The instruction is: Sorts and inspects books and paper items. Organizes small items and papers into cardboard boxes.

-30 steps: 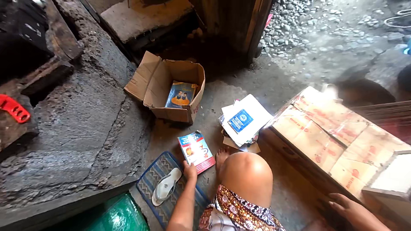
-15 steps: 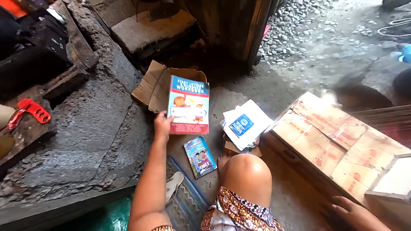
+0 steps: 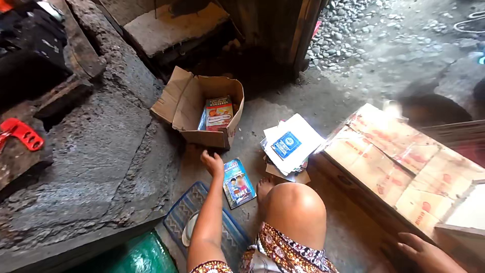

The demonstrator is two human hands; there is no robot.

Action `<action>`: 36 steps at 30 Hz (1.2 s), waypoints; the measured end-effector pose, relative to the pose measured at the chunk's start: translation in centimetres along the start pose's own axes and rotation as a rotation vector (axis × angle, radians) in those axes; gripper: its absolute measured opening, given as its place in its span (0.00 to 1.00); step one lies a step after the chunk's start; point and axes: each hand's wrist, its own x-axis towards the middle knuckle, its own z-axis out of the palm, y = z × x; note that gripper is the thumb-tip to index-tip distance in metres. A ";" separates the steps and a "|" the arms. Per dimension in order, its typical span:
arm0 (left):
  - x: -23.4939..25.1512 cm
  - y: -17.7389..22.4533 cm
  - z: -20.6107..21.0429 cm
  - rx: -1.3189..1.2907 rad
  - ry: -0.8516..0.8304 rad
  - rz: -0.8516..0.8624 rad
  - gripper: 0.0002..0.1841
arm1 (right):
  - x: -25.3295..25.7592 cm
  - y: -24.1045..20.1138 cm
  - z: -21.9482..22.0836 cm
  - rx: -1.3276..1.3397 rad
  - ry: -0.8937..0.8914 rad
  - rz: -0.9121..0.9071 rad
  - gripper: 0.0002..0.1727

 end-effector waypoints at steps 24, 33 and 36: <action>-12.6 -13.3 6.1 0.427 -0.517 -0.511 0.29 | 1.6 0.9 1.7 -0.021 -0.004 0.046 0.25; -12.3 -2.5 1.7 0.054 -0.375 -0.040 0.18 | 1.4 0.4 0.3 0.019 0.026 0.030 0.26; -9.8 1.7 -1.8 -0.112 -0.317 0.121 0.17 | 0.4 0.0 -0.6 0.029 0.026 0.016 0.26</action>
